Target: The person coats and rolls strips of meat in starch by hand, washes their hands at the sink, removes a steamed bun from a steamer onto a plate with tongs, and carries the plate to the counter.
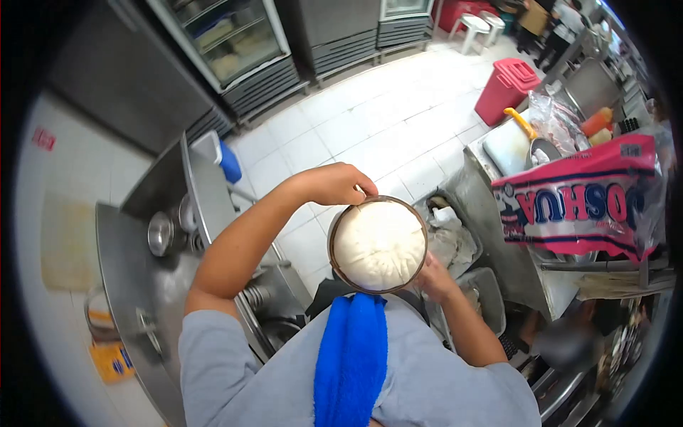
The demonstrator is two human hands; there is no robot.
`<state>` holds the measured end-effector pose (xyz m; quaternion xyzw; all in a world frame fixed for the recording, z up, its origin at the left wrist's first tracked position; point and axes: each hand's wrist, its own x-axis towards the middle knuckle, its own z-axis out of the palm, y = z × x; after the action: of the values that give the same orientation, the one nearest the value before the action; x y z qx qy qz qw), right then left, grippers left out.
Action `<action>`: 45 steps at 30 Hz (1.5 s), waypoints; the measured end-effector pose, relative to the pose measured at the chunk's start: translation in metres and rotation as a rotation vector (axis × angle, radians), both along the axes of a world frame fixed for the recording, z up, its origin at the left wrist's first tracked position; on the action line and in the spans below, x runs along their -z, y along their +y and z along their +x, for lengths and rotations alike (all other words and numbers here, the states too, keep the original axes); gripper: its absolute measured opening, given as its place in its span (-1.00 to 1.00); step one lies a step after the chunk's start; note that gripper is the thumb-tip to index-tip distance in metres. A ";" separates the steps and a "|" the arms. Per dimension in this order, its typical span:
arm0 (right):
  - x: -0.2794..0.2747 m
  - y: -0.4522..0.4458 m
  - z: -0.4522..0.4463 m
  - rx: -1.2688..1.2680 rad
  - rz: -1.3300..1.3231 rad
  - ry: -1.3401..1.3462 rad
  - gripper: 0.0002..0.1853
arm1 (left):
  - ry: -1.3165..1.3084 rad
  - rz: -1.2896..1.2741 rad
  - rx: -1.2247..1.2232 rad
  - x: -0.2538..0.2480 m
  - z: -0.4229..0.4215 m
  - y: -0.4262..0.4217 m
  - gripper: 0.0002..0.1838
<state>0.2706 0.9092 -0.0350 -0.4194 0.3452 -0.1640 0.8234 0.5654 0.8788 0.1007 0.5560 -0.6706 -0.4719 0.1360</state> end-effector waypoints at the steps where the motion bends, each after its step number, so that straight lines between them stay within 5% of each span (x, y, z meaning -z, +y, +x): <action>1: -0.003 -0.007 0.015 0.033 0.030 0.013 -0.40 | -0.089 -0.006 0.108 -0.004 0.012 -0.024 -0.63; 12: 0.005 -0.146 0.129 0.252 -0.022 -0.062 -0.42 | -0.262 0.019 0.417 -0.006 0.094 -0.239 -0.63; 29: -0.010 -0.486 0.233 0.213 0.070 -0.056 -0.42 | -0.050 0.192 0.207 0.005 0.200 -0.576 -0.75; 32: -0.002 -0.545 0.253 0.261 0.067 -0.048 -0.42 | -0.044 0.236 0.262 0.014 0.212 -0.650 -0.66; 37: -0.002 -0.647 0.286 0.383 0.069 -0.061 -0.42 | -0.022 0.233 -0.062 0.012 0.227 -0.789 -0.46; 45: -0.019 -0.785 0.292 0.620 0.084 -0.057 -0.43 | 0.218 0.361 0.287 0.004 0.210 -0.956 -0.71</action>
<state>0.5627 0.1243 -0.0161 -0.2551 0.4400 -0.4047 0.7600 0.7751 -0.0774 0.0970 0.4164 -0.6288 -0.6556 0.0376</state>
